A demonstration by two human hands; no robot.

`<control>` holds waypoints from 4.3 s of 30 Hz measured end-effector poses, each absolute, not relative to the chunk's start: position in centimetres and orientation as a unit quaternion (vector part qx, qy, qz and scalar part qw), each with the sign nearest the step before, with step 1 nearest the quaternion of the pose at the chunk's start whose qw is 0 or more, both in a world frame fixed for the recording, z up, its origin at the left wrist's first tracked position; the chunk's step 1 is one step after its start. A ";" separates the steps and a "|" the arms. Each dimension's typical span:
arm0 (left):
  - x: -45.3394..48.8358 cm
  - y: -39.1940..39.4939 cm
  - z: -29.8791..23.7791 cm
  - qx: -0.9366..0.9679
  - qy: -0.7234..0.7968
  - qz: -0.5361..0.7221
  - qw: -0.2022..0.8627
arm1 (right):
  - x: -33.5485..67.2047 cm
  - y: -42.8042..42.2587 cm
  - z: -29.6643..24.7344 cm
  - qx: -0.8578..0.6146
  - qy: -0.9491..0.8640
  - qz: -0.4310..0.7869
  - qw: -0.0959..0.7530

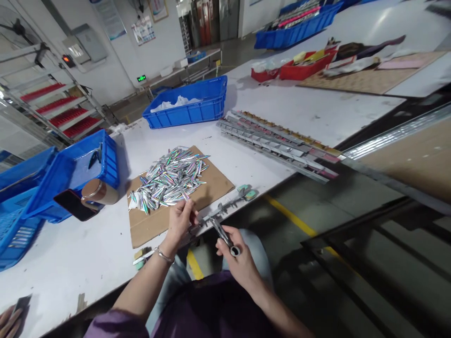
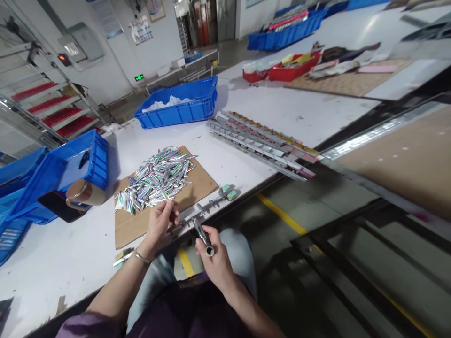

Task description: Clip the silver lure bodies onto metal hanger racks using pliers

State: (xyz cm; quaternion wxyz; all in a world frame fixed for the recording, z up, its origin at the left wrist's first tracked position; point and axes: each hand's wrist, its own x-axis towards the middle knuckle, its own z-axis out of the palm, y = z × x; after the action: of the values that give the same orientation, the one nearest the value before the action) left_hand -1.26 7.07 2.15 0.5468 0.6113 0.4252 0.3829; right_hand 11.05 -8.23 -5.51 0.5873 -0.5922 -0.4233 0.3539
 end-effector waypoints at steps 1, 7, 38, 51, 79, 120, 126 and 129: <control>-1.0 6.9 2.1 0.630 0.430 0.369 0.532 | 10.9 -8.0 -5.8 -0.614 -0.471 0.299 0.559; -1.3 7.0 2.5 0.743 0.383 0.387 0.388 | 10.6 -7.4 -6.7 -0.684 -0.650 -0.007 0.332; -0.8 6.0 3.7 0.917 0.232 0.231 0.228 | 10.9 -7.8 -7.3 -0.620 -0.465 0.309 0.552; -0.6 7.0 4.7 0.902 0.255 0.226 0.267 | 9.6 -8.3 -5.8 -0.442 -0.164 0.538 0.699; -0.5 6.3 3.1 0.913 0.240 0.265 0.197 | 9.7 -7.1 -6.5 -0.395 -0.163 0.545 0.721; -6.7 14.0 5.6 0.929 0.353 0.101 0.039 | 9.9 -9.5 -5.7 -0.397 -0.134 0.579 0.699; -9.9 12.7 6.0 0.888 0.381 0.227 0.126 | 8.8 -9.7 -4.9 -0.396 -0.137 0.558 0.717; -11.3 12.0 5.9 0.910 0.387 0.127 0.078 | 7.9 -9.3 -4.5 -0.373 -0.085 0.583 0.717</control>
State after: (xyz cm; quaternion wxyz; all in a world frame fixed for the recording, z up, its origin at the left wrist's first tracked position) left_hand -11.25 11.98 5.94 0.0779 0.9098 0.3874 0.1269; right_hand 7.94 -9.34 -4.46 0.7171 -0.3727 -0.0852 0.5827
